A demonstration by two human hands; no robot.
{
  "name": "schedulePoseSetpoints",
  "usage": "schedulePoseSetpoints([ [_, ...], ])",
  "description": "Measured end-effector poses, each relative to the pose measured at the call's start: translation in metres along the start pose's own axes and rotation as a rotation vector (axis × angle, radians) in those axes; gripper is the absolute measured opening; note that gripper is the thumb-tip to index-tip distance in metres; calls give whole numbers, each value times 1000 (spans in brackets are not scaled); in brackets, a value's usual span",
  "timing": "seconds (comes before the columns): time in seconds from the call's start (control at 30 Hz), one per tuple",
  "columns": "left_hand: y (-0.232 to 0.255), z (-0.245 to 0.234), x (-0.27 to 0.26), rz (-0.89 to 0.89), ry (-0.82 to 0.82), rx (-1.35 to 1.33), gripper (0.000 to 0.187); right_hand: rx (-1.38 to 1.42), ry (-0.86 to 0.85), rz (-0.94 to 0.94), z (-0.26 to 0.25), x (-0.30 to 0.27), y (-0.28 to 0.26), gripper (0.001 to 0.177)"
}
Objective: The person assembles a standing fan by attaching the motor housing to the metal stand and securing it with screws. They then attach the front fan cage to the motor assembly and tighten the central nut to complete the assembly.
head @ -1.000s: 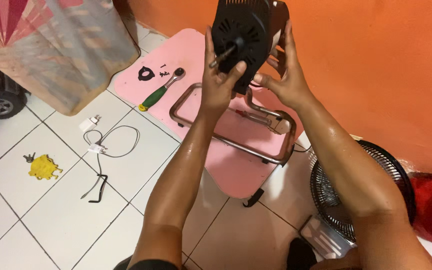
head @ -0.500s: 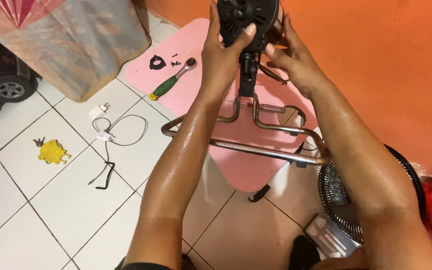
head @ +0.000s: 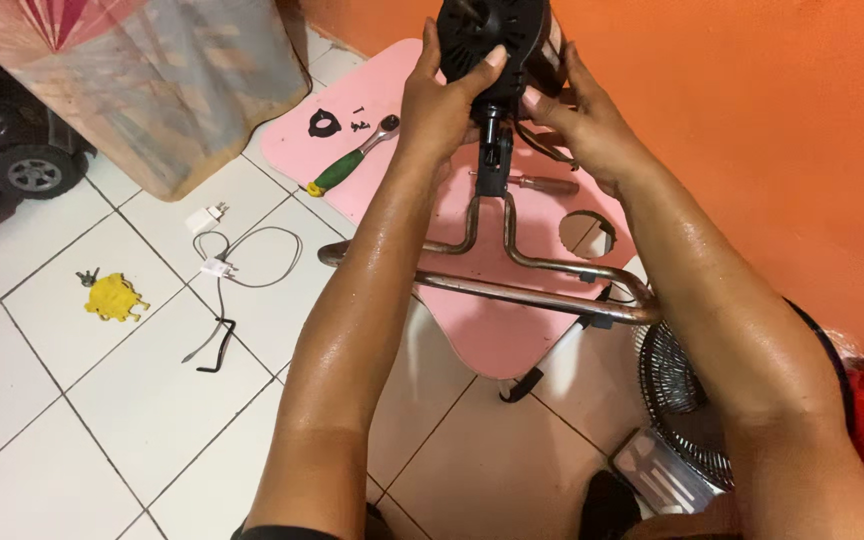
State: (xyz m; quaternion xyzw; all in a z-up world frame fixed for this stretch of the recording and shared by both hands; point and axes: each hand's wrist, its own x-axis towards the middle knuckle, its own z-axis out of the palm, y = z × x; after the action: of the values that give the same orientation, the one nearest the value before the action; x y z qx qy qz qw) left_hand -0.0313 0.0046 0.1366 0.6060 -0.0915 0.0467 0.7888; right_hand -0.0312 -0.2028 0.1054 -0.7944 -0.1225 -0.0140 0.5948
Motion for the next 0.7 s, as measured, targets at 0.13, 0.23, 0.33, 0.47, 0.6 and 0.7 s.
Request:
schedulePoseSetpoints([
  [0.13, -1, -5, 2, -34, -8, 4, 110, -50, 31, 19, 5, -4, -12, 105],
  [0.23, 0, -10, 6, -88, -20, 27, 109, -94, 69, 16, 7, -7, -22, 103],
  [0.33, 2, -16, 7, -135, -55, 26, 106, -140, 128, -25, 12, -9, -27, 97],
  [0.47, 9, -27, 7, -142, -140, -34, 85, -135, 144, -170, 20, -4, -33, 90],
  [0.6, 18, -37, 3, -147, -196, -63, 71, -123, 144, -165, 27, -5, -43, 87],
  [0.7, 22, -40, 0, -151, -164, -34, 71, -215, 160, -107, 32, -7, -54, 85],
])
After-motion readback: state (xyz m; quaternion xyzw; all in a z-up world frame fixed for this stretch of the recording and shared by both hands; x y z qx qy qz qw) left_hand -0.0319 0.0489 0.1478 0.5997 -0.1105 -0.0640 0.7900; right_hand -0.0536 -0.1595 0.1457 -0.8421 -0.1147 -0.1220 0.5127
